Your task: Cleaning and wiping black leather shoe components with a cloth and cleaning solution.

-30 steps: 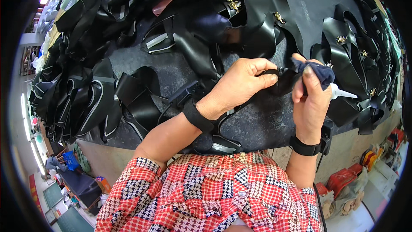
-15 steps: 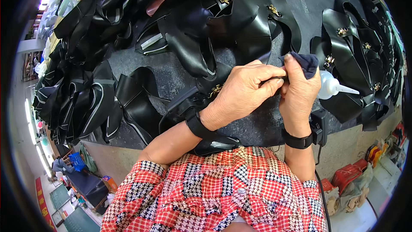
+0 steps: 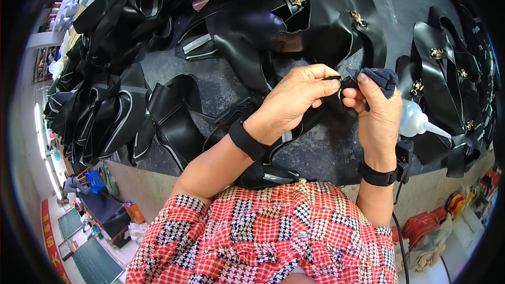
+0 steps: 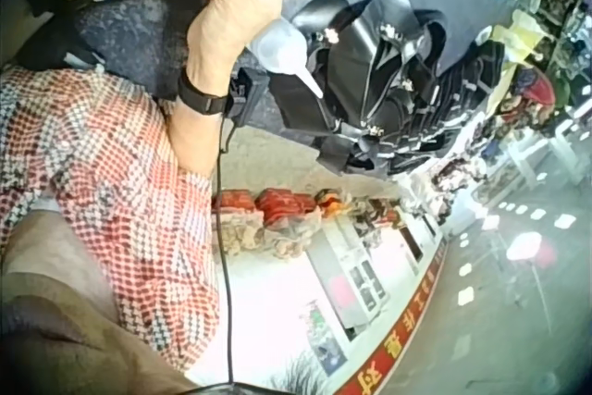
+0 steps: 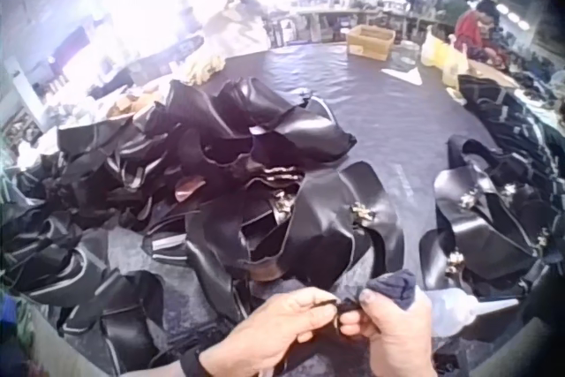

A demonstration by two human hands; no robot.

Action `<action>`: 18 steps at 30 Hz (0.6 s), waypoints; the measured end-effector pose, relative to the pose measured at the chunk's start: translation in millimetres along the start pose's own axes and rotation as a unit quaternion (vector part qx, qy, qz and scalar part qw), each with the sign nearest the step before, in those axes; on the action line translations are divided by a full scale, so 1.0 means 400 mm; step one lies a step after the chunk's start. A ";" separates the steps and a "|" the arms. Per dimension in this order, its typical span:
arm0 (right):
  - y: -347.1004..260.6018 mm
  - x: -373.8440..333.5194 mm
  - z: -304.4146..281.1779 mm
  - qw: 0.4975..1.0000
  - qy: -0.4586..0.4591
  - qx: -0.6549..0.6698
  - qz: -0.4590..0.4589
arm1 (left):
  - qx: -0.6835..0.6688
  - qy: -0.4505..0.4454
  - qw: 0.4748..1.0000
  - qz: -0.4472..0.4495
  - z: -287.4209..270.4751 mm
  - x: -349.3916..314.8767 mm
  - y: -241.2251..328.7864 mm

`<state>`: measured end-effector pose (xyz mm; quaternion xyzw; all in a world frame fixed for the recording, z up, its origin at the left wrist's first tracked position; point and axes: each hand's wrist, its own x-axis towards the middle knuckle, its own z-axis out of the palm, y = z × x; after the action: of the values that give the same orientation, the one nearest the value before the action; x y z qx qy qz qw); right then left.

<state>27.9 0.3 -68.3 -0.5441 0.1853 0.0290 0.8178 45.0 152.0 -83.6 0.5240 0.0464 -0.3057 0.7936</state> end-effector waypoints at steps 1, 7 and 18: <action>0.000 0.002 -0.001 1.000 0.000 0.009 -0.004 | -0.046 -0.013 0.999 -0.011 -0.001 0.004 -0.005; 0.010 -0.005 -0.027 0.998 -0.023 0.055 -0.020 | -0.151 -0.051 0.985 -0.068 0.009 0.009 -0.007; -0.042 -0.022 -0.044 0.968 -0.116 -0.185 -0.125 | -0.052 -0.034 0.998 -0.010 0.047 -0.006 0.019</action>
<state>19.3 -20.8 -56.7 -0.6975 0.0108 0.0233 0.7162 42.5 138.8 -68.3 0.4707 0.0404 -0.3287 0.8178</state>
